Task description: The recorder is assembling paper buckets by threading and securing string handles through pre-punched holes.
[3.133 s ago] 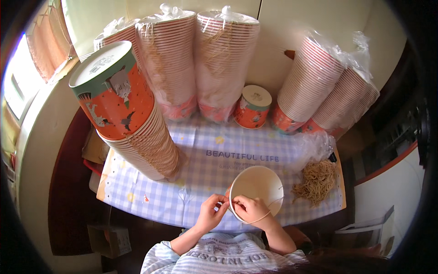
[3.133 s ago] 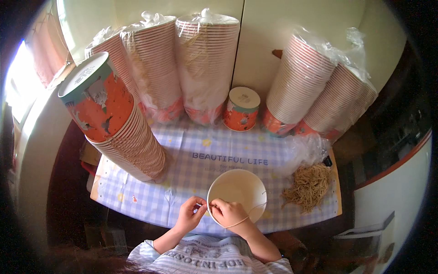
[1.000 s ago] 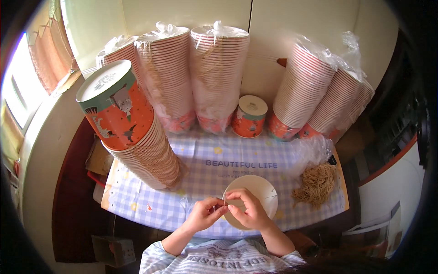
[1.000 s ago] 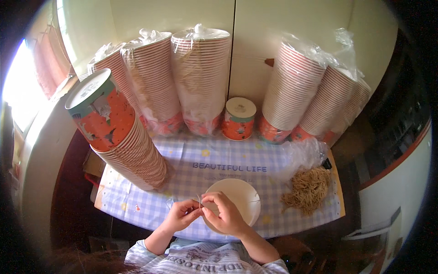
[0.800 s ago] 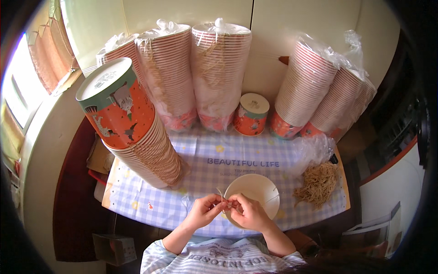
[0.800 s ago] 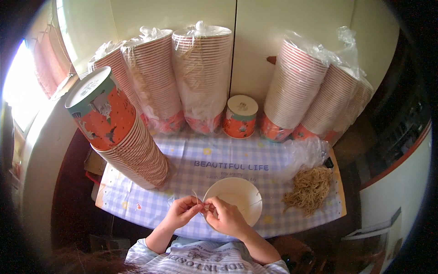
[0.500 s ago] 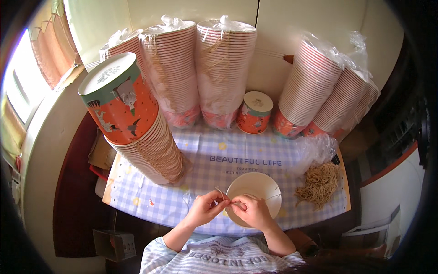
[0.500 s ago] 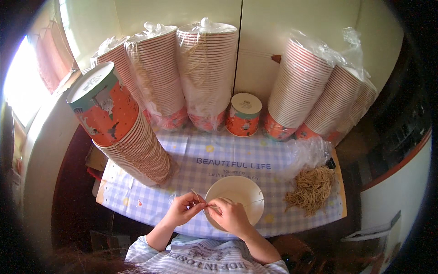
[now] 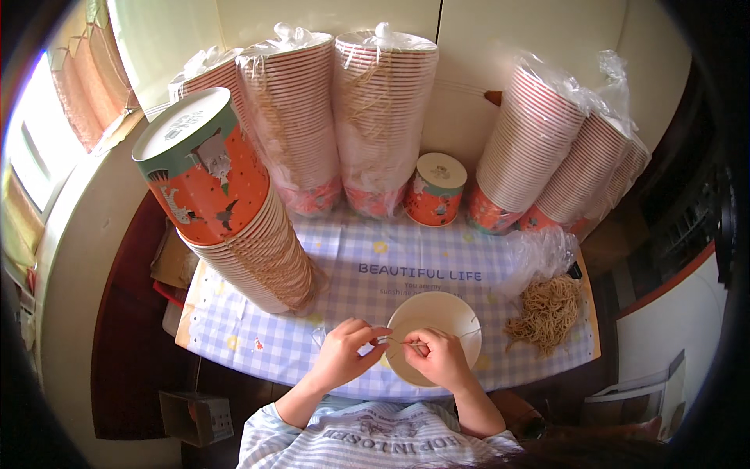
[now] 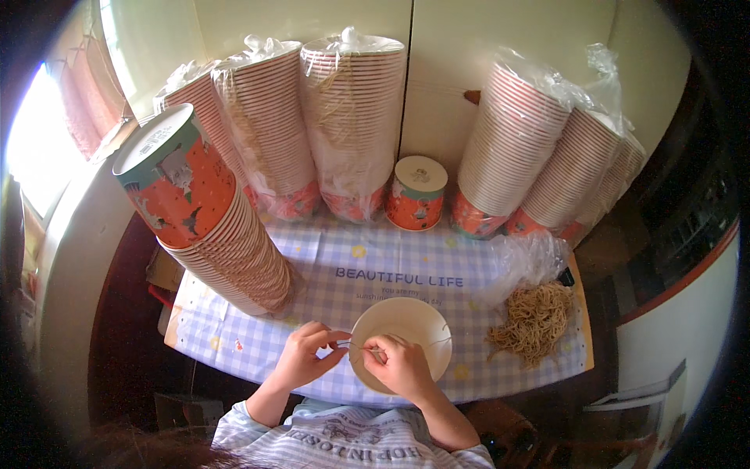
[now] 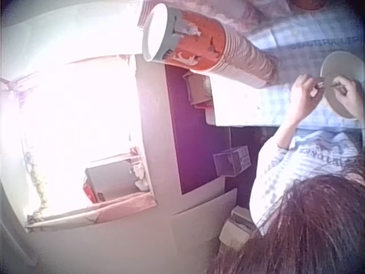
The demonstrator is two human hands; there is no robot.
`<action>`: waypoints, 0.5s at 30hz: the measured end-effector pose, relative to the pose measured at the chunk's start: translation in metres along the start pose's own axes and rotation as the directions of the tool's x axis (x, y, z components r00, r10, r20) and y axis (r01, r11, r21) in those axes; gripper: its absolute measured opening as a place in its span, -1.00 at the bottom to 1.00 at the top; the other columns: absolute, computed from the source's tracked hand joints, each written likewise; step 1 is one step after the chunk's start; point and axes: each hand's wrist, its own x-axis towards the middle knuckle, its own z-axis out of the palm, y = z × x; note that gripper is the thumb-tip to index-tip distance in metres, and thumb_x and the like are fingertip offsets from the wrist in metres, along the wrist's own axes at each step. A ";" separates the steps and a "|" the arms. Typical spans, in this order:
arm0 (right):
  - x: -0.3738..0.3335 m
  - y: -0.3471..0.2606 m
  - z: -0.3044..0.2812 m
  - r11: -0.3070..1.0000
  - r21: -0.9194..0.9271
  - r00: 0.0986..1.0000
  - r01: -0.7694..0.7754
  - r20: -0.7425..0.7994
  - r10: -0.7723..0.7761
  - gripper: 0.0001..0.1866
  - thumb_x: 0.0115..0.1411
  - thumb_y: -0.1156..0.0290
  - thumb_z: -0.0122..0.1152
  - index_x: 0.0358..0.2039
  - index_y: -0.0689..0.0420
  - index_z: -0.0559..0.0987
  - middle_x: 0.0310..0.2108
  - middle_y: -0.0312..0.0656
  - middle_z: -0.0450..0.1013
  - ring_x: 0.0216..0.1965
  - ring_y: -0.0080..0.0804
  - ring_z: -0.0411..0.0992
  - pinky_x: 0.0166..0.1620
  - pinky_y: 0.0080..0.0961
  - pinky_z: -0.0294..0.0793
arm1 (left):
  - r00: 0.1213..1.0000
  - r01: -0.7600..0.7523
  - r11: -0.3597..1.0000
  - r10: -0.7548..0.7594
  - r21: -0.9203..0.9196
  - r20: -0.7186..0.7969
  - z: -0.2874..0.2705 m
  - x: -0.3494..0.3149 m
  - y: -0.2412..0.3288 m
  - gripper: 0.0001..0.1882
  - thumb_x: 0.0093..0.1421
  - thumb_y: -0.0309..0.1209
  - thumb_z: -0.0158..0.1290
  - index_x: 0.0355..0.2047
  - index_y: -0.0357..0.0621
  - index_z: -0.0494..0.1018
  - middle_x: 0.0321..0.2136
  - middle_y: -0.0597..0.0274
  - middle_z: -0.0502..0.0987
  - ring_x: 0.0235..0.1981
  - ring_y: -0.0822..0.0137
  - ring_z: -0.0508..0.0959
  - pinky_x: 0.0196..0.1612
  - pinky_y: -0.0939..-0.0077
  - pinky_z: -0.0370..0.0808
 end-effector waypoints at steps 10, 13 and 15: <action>-0.002 0.007 0.002 1.000 0.004 1.000 0.013 -0.003 -0.013 -0.89 -0.10 0.48 0.24 -0.51 0.16 0.51 -0.66 -0.26 0.36 -0.67 -0.49 0.32 -0.57 -0.56 0.29 | 0.948 -0.004 0.908 0.137 0.419 -0.289 -0.008 0.001 0.007 -0.72 -0.14 -0.54 0.12 -0.34 0.01 0.50 -0.50 0.31 0.40 -0.43 0.25 0.38 -0.39 0.40 0.37; -0.002 0.006 0.003 1.000 0.014 1.000 0.025 -0.019 -0.025 -0.89 -0.11 0.51 0.25 -0.51 0.19 0.51 -0.68 -0.26 0.34 -0.69 -0.53 0.27 -0.58 -0.60 0.26 | 0.907 0.032 0.906 0.151 0.421 -0.394 -0.016 0.002 0.009 -0.72 -0.15 -0.58 0.11 -0.37 0.00 0.50 -0.49 0.30 0.40 -0.40 0.23 0.36 -0.30 0.36 0.28; -0.002 0.006 0.003 1.000 0.012 1.000 0.023 -0.017 -0.023 -0.89 -0.11 0.51 0.25 -0.51 0.19 0.52 -0.68 -0.26 0.34 -0.69 -0.53 0.28 -0.58 -0.60 0.26 | 0.925 0.005 0.914 0.150 0.405 -0.350 -0.017 0.000 0.010 -0.74 -0.14 -0.58 0.11 -0.38 -0.01 0.50 -0.52 0.30 0.41 -0.43 0.25 0.38 -0.33 0.39 0.28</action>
